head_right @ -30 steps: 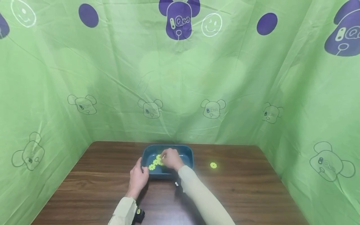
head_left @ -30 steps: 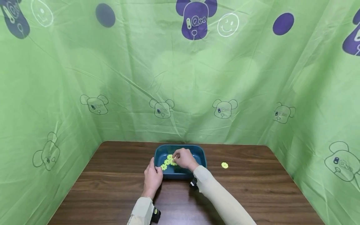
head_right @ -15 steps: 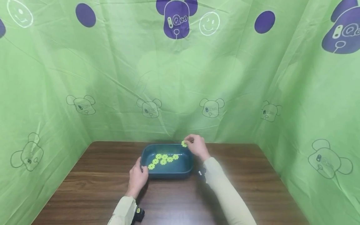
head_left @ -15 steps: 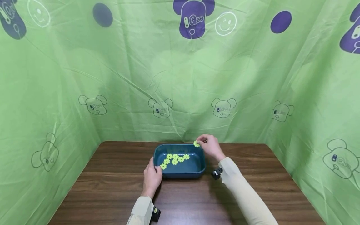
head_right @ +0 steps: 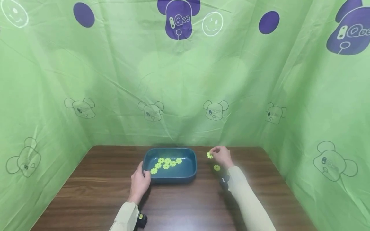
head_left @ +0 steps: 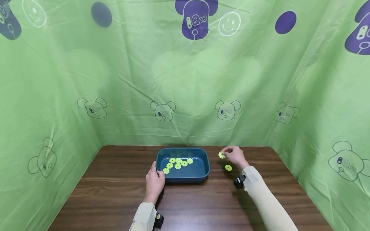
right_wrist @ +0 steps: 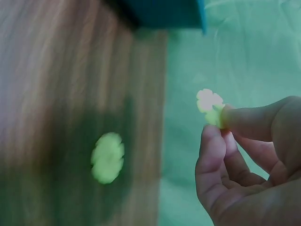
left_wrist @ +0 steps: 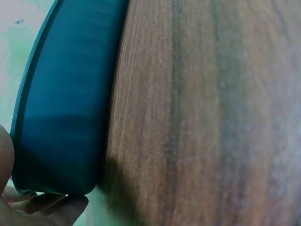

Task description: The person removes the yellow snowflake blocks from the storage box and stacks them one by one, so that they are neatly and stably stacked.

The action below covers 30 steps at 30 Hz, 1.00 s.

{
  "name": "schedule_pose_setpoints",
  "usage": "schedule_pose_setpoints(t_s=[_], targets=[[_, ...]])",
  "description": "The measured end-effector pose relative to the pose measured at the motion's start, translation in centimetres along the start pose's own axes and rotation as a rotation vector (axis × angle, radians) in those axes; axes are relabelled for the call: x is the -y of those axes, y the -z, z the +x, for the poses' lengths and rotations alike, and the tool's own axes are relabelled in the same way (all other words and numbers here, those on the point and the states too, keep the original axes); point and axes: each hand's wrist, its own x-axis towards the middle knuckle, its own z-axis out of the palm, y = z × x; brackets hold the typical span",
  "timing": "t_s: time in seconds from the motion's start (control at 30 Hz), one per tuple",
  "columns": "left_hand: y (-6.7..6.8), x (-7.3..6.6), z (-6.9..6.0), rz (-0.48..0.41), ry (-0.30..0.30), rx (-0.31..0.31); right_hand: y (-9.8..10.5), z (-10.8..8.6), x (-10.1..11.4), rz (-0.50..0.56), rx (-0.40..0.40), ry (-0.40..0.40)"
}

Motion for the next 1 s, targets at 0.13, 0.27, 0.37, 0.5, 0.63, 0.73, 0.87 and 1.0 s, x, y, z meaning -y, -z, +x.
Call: schedule_pose_setpoints(t_s=[0.13, 0.27, 0.37, 0.5, 0.63, 0.73, 0.87, 1.0], targets=[[0.0, -0.1, 0.0, 0.003, -0.008, -0.01, 0.1, -0.4, -2.0, 0.045, 0.026, -0.078], [-0.1, -0.2, 0.0, 0.0, -0.004, -0.003, 0.2, -0.9, -3.4, 0.038, 0.049, -0.104], [-0.1, -0.3, 0.0, -0.001, -0.001, 0.003, 0.1, -1.1, -4.3, 0.037, 0.054, -0.117], [-0.1, -0.3, 0.0, -0.006, 0.001, -0.005, -0.1, -1.1, -5.3, 0.047, 0.053, -0.113], [-0.1, -0.2, -0.1, -0.009, 0.006, -0.019, -0.4, -1.1, -6.0, 0.068, 0.059, -0.116], [0.0, -0.2, -0.2, -0.004, 0.004, -0.02, -0.6, -1.2, -6.3, 0.078, 0.06, -0.123], [0.0, -0.2, -0.1, -0.001, -0.001, -0.018, -0.8, -1.3, -6.4, 0.063, 0.056, -0.124], [-0.1, -0.2, -0.1, 0.006, -0.006, -0.021, -0.9, -1.3, -6.6, 0.006, 0.043, -0.123]])
